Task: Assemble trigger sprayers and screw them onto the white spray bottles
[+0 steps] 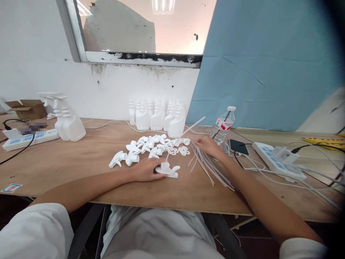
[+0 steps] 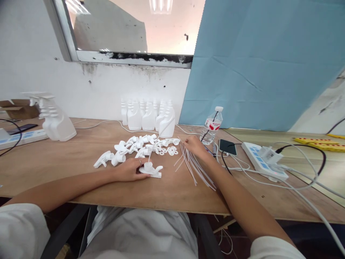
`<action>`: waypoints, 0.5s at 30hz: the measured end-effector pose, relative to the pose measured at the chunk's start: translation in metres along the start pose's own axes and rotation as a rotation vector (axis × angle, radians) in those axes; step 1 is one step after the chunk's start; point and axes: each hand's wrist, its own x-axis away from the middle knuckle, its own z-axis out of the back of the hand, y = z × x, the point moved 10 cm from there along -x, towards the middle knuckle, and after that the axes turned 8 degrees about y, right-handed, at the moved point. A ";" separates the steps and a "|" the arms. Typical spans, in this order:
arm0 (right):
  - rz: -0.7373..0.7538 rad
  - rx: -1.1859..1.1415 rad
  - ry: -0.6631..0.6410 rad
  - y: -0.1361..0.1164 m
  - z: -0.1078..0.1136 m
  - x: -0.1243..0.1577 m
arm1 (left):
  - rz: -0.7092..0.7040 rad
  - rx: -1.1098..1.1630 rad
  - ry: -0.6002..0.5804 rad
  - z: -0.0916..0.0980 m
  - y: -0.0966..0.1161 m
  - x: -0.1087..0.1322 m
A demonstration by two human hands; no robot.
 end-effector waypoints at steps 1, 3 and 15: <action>-0.011 -0.029 0.004 -0.001 0.003 0.000 | -0.003 0.000 -0.002 0.000 0.000 0.000; -0.031 -0.079 0.004 -0.002 0.008 0.002 | -0.003 -0.003 -0.001 0.000 0.000 0.000; -0.150 -1.093 -0.471 -0.059 0.009 0.034 | 0.027 -0.015 -0.011 0.000 -0.001 0.000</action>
